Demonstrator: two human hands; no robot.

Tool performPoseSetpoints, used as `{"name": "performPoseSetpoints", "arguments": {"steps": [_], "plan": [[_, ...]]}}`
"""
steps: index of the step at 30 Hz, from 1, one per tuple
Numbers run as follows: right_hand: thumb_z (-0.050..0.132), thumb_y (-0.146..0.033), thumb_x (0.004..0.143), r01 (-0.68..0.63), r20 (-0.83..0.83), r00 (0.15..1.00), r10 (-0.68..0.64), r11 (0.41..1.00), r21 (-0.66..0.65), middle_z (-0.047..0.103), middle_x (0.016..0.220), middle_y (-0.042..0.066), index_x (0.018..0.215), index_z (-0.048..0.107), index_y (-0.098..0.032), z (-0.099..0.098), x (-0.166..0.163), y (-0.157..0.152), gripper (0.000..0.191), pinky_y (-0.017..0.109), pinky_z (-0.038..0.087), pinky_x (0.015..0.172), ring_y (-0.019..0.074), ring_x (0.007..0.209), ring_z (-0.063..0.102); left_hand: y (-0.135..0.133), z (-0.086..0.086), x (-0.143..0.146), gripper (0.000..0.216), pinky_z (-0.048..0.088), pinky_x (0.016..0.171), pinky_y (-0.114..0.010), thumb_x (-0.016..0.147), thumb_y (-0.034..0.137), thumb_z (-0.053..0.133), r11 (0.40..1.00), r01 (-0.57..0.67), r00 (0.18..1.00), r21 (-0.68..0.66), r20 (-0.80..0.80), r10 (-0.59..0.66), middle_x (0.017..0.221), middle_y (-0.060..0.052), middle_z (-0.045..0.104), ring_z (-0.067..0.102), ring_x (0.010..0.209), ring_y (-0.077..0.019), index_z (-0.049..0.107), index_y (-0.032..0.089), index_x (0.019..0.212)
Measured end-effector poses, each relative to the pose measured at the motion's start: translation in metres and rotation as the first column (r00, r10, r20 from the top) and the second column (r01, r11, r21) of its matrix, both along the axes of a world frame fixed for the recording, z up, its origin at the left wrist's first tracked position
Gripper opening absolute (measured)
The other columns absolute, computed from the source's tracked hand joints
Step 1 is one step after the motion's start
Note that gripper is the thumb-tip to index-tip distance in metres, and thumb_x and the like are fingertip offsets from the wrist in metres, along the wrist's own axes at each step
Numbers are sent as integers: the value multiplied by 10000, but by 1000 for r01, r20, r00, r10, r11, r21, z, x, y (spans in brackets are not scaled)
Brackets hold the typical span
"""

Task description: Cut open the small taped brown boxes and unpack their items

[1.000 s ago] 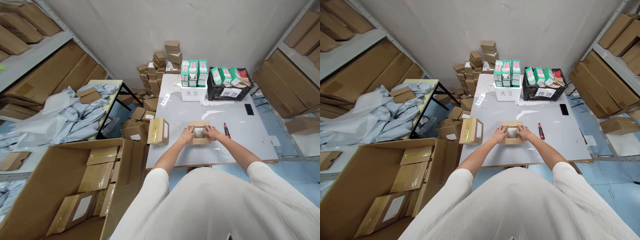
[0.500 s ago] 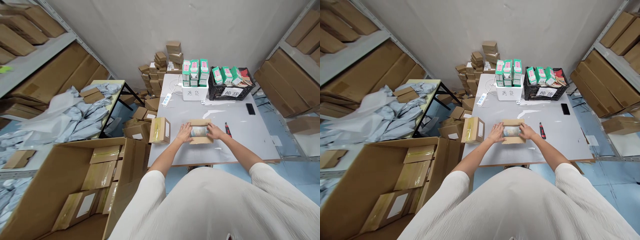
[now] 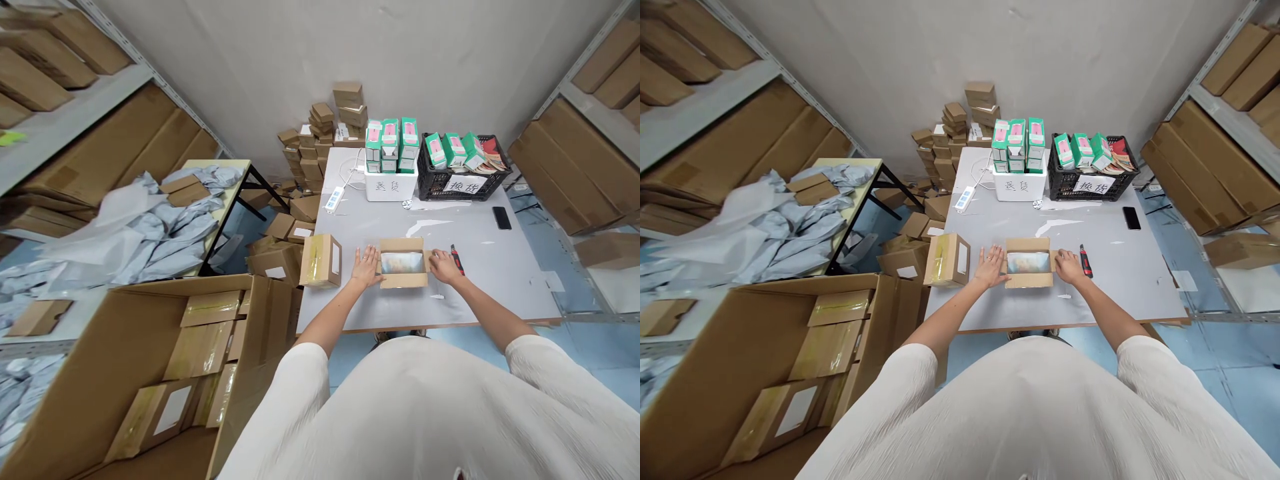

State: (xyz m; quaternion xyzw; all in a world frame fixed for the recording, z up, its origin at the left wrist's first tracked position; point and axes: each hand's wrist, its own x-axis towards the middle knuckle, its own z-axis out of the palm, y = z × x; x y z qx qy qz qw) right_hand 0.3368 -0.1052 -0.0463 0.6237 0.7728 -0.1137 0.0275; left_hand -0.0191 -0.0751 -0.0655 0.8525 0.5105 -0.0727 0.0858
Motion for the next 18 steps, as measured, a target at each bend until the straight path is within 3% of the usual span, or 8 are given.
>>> {"name": "performPoseSetpoints", "arguments": {"steps": [5,9,12,18], "plan": [[449,-202,1036,-28,-34,999,26,997,-66,640,1457,209,1300,741,-133,4,-12,8,400,448,461,1061,346,1243,590,5,-12,-3,1074,-88,1364,-650,979,686,544,996,34,999,-78,4,-34,1856,-174,121,30,1732,-382,98,158,1801],[461,-165,1019,-63,-57,997,57,993,-101,642,1469,194,1388,700,-130,7,-16,12,441,403,477,1066,316,1233,620,7,-13,-5,1051,60,1368,-640,1002,661,513,977,61,997,-202,60,-50,1865,-154,50,82,1731,-368,6,205,1802],[449,-183,1035,-77,-35,997,73,989,-125,608,1533,194,1482,646,-135,10,-18,13,491,406,496,1045,323,1257,626,12,-8,-5,1140,178,1340,-634,946,694,605,970,59,994,-235,98,-37,1867,-165,14,170,1711,-395,-9,253,1799],[449,-191,1046,-100,47,993,107,986,-136,611,1544,183,1497,646,-149,18,-32,21,493,425,458,1121,331,1321,608,24,-2,0,1333,162,1337,-636,798,732,771,969,72,990,-237,134,-41,1866,-190,20,131,1711,-423,28,256,1797]]}}
